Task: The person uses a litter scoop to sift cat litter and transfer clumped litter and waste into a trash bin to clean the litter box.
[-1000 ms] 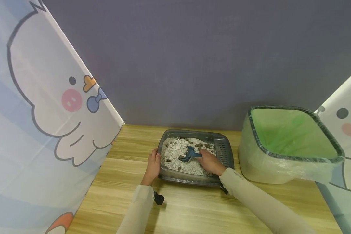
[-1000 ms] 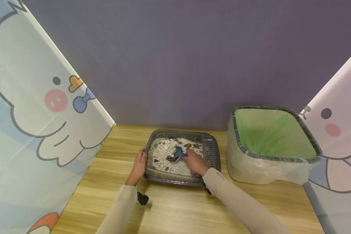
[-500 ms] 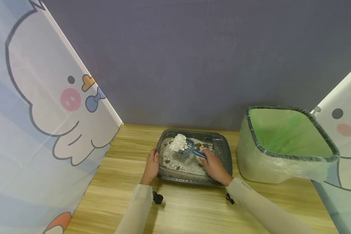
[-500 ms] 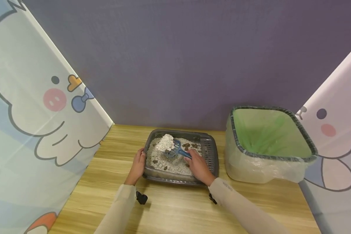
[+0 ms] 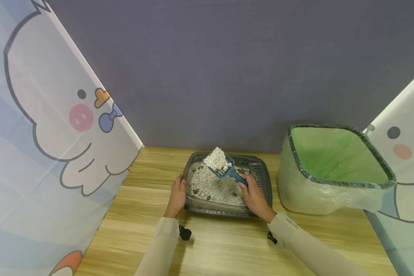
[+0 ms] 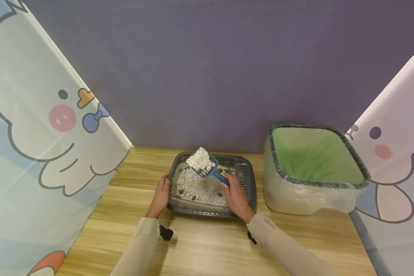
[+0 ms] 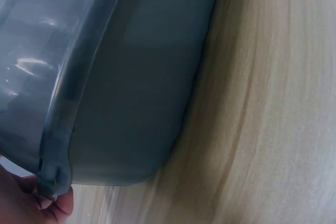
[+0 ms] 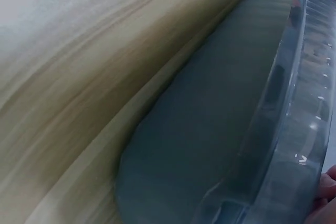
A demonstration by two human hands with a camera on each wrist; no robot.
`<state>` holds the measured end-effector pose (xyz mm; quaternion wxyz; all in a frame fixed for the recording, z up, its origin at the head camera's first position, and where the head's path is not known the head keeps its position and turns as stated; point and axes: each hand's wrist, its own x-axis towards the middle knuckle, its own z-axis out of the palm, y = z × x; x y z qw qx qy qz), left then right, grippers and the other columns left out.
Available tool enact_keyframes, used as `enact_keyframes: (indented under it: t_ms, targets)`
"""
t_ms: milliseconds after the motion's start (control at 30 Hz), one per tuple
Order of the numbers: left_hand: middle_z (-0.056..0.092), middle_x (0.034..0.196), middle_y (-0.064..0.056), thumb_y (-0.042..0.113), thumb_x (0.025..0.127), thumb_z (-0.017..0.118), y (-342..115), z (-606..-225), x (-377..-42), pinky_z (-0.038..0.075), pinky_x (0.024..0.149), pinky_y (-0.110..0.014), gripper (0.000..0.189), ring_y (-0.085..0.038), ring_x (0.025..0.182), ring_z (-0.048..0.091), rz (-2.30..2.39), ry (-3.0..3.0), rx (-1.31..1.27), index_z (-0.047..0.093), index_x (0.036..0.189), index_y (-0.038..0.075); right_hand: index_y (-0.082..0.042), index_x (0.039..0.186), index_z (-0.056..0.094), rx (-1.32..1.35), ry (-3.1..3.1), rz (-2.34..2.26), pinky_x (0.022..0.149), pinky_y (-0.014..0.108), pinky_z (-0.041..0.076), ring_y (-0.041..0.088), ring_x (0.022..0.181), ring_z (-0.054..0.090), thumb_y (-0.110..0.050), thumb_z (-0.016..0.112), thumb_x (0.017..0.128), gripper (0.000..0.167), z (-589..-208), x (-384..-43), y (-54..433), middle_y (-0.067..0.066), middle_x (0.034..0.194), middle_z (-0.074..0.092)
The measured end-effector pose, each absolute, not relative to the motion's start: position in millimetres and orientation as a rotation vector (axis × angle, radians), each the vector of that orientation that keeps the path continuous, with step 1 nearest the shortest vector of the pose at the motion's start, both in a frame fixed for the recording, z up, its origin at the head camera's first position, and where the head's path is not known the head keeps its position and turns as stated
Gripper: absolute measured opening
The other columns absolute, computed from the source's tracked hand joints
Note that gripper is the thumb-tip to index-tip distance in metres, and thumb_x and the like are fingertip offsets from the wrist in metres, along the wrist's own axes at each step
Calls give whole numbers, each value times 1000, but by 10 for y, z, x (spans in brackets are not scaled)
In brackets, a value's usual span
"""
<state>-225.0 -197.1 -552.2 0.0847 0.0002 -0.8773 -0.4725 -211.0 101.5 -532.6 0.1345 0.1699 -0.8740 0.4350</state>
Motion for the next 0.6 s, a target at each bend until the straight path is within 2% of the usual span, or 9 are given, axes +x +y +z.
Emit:
enact_keyframes:
  t_ms: [333,600]
  targets:
    - [39,135,-28,27,105,27,-1974,-5527,-2255,29,96,-61,44,-44,124,35,-1433,-2642,34,35,143,6,-5,122,49,511,-2491,1231,52,29,34,11,57,37,-15,50,99,25,-5335,-2098,1007,1,87,43]
    - [39,135,-29,31,105,26,-1979,-5539,-2243,29,95,-62,46,-46,124,34,-1424,-2655,41,35,143,7,-5,121,52,489,-2468,1167,53,30,34,12,60,39,-13,57,96,27,-5348,-2093,1007,3,89,46]
